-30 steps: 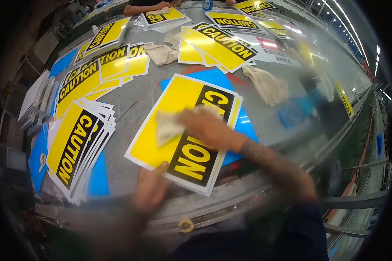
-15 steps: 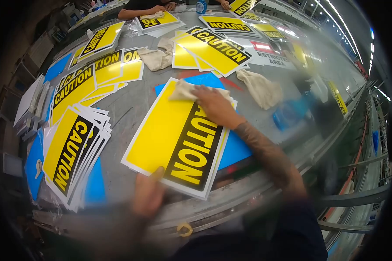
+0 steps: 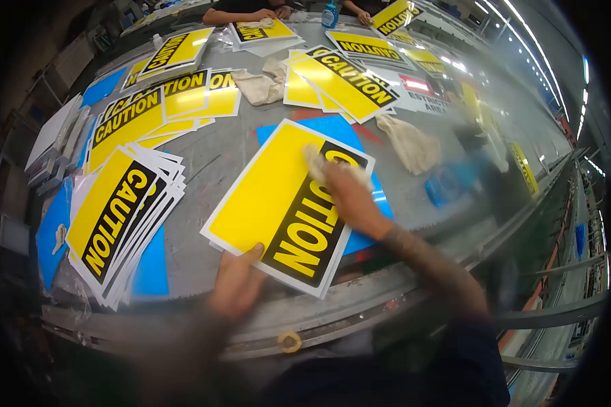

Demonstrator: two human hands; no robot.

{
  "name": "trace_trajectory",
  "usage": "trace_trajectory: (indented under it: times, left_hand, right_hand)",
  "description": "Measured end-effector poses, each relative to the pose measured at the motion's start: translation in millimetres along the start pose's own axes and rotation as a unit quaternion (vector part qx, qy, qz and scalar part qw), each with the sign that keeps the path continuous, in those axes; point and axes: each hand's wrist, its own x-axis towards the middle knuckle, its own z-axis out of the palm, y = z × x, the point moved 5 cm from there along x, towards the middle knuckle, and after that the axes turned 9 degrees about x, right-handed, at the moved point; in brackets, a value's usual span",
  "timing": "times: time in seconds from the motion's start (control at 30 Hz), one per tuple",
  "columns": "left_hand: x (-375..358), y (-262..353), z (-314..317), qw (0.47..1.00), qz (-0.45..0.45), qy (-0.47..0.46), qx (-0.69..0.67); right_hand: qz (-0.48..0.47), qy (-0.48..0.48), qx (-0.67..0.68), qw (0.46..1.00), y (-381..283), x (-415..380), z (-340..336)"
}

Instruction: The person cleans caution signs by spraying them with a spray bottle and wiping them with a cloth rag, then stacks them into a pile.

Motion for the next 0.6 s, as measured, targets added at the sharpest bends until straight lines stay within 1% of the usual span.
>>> trace_trajectory:
  times: [0.03, 0.07, 0.1, 0.17, 0.2, 0.23, 0.3, 0.37, 0.4, 0.43, 0.5, 0.53, 0.6]
  left_hand:
    - [2.6, 0.3, -1.5, 1.000, -0.005, -0.016, -0.001]
    - [3.0, -0.5, -2.3, 0.999, -0.013, -0.031, -0.002]
    - [2.8, -1.1, -1.4, 0.998, -0.029, -0.046, -0.035]
    - [3.1, 4.0, 0.5, 0.991, -0.062, -0.069, -0.096]
    - [-1.3, 13.0, 11.0, 0.993, -0.047, -0.080, -0.068]
    - [-1.2, 14.6, 10.3, 0.991, -0.050, -0.080, -0.098]
    - [-4.4, 20.1, 15.1, 0.988, -0.047, -0.087, -0.121]
    - [-4.8, 21.4, 14.2, 0.985, -0.047, -0.088, -0.143]
    - [-2.7, 21.4, 13.9, 0.983, -0.044, -0.087, -0.159]
    - [0.4, 17.5, 9.9, 0.987, -0.041, -0.074, -0.137]
    - [6.2, 4.7, -3.0, 0.994, -0.050, -0.050, -0.082]
    - [6.1, 1.9, -6.5, 0.996, -0.048, -0.050, -0.061]
    - [4.8, 1.3, -8.7, 0.998, -0.038, -0.043, -0.017]
  right_hand:
    - [0.013, -0.028, 0.050, 0.998, -25.1, -15.0, 11.3]
    - [0.007, -0.082, 0.116, 0.990, -67.1, -21.1, 6.6]
    - [0.046, -0.126, 0.184, 0.974, -90.8, -24.6, 3.4]
    - [0.115, -0.086, 0.352, 0.925, -104.7, -26.2, -4.1]
    - [0.177, -0.079, 0.394, 0.899, -97.0, -23.0, -7.0]
    - [0.178, -0.073, 0.404, 0.894, -87.2, -17.5, -12.0]
    - [0.232, 0.004, 0.296, 0.927, -57.3, -9.4, -27.6]
    - [0.122, 0.050, 0.171, 0.976, -57.2, -12.0, -38.5]
    - [0.062, 0.068, 0.105, 0.990, -60.3, -10.6, -41.5]
    - [-0.017, 0.039, 0.084, 0.996, -77.8, -8.5, -38.1]
    - [-0.133, -0.074, 0.006, 0.988, -108.8, -10.7, -12.3]
    - [-0.163, -0.132, -0.058, 0.976, -106.0, -16.5, 9.0]
    - [-0.195, -0.102, -0.215, 0.952, -76.9, -1.6, 15.9]
